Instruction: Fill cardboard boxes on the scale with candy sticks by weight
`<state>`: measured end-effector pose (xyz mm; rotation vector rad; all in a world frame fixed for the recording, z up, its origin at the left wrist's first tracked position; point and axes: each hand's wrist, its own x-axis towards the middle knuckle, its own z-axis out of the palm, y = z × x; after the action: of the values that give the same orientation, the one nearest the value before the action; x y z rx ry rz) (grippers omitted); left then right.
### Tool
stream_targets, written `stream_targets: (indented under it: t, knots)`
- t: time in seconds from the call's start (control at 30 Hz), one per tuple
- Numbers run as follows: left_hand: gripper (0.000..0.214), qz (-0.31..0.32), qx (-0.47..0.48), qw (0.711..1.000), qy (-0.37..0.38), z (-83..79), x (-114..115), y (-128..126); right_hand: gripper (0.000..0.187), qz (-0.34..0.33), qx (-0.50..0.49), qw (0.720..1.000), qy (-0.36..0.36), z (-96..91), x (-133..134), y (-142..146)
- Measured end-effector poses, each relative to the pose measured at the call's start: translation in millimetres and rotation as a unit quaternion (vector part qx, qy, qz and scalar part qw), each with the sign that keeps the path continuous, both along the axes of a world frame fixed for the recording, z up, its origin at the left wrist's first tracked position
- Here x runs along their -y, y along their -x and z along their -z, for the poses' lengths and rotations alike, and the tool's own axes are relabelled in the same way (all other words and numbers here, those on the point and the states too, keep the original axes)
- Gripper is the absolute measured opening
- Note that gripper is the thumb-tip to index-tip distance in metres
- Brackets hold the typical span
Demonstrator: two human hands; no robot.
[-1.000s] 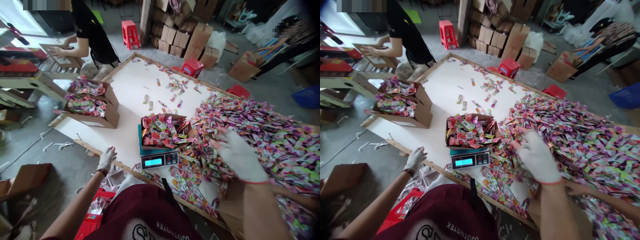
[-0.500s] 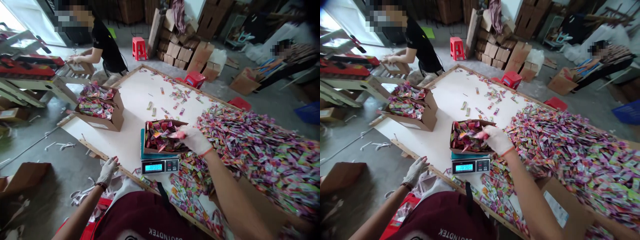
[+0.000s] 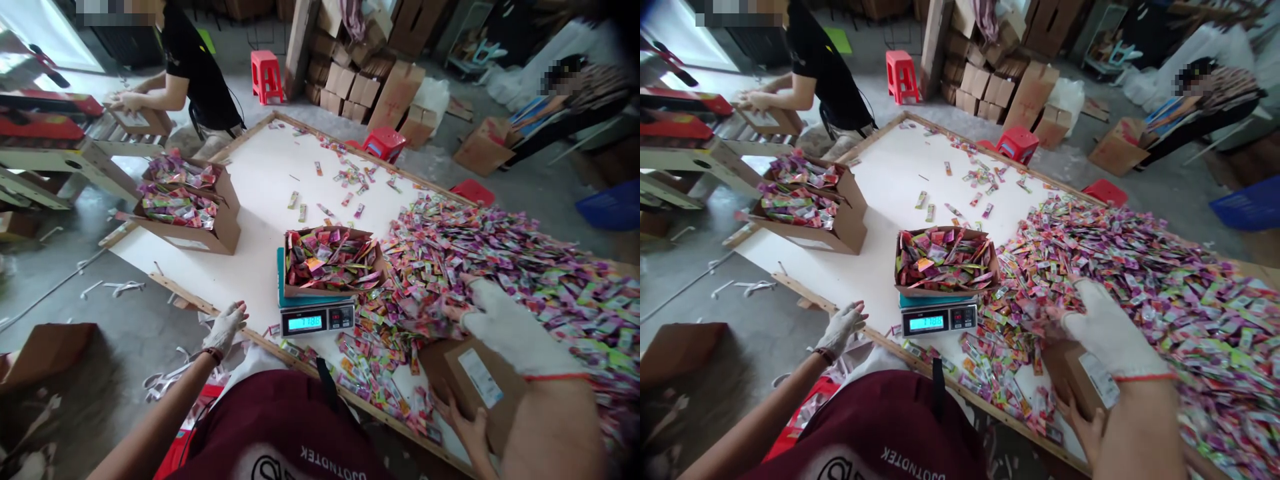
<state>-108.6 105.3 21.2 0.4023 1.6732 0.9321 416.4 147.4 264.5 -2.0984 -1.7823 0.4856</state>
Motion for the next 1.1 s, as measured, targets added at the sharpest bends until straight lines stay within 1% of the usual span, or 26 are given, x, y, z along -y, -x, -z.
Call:
stream_targets:
  t: [0.03,0.1,0.2,0.27,0.3,0.37,0.43,0.5,0.57,0.63,0.7,0.77,0.8,0.87,0.9,0.97,1.03,1.07,1.1]
  knots:
    - [0.066,-0.001,0.001,1.000,0.001,-0.2,0,1,0.059,0.009,-0.029,1.000,0.008,2.7,-4,9]
    - [0.064,-0.006,0.000,1.000,0.003,-1.2,0,3,0.066,-0.003,-0.088,0.996,0.009,3.9,-17,40]
    - [0.061,-0.015,-0.001,1.000,0.004,-3.4,0,7,0.065,-0.090,-0.098,0.991,-0.027,3.3,-48,100]
    - [0.059,-0.021,0.001,1.000,-0.002,-4.9,2,9,0.064,-0.147,-0.099,0.984,-0.034,5.2,-71,137]
    - [0.058,-0.023,0.004,1.000,-0.004,-5.2,4,11,0.064,-0.165,-0.104,0.980,-0.034,6.5,-80,152]
    - [0.058,-0.033,0.004,0.999,-0.006,-4.5,9,16,0.062,-0.180,-0.113,0.977,-0.033,8.3,-94,173]
    - [0.059,-0.048,0.000,0.999,-0.002,-1.4,16,23,0.060,-0.170,-0.113,0.978,-0.045,7.8,-99,181]
    - [0.060,-0.064,-0.005,0.998,0.002,3.6,24,30,0.054,-0.150,-0.113,0.981,-0.048,5.8,-98,178]
    - [0.062,-0.068,-0.008,0.998,0.008,8.2,30,33,0.043,-0.141,-0.108,0.983,-0.034,5.3,-96,171]
    - [0.063,-0.064,-0.010,0.998,0.014,9.9,32,32,0.032,-0.146,-0.091,0.985,-0.009,8.8,-96,169]
    - [0.064,-0.049,-0.011,0.999,0.018,6.8,28,26,0.033,-0.154,-0.062,0.986,0.011,17.1,-98,175]
    - [0.066,-0.026,-0.009,1.000,0.010,-0.9,16,15,0.039,-0.170,-0.025,0.985,0.032,27.8,-103,189]
    - [0.068,-0.015,-0.006,1.000,0.001,-6.0,9,9,0.038,-0.183,-0.001,0.982,0.046,32.7,-106,197]
    - [0.072,0.004,0.004,1.000,-0.022,-17.2,-7,-5,0.023,-0.208,0.043,0.975,0.064,39.4,-111,208]
    - [0.074,0.013,0.010,0.999,-0.032,-23.1,-15,-12,0.019,-0.214,0.058,0.973,0.067,40.7,-113,210]
    - [0.077,0.031,0.015,0.998,-0.043,-35.6,-27,-25,0.023,-0.205,0.068,0.975,0.058,40.2,-114,208]
    - [0.077,0.045,0.001,0.997,-0.064,-51.0,-37,-37,0.019,-0.180,0.054,0.981,0.054,38.3,-114,204]
    - [0.074,0.049,-0.022,0.994,-0.091,-60.6,-41,-44,0.016,-0.170,0.041,0.983,0.061,38.1,-114,202]
    - [0.070,0.054,-0.057,0.988,-0.135,-71.8,-45,-51,0.019,-0.163,0.024,0.984,0.073,38.9,-114,202]
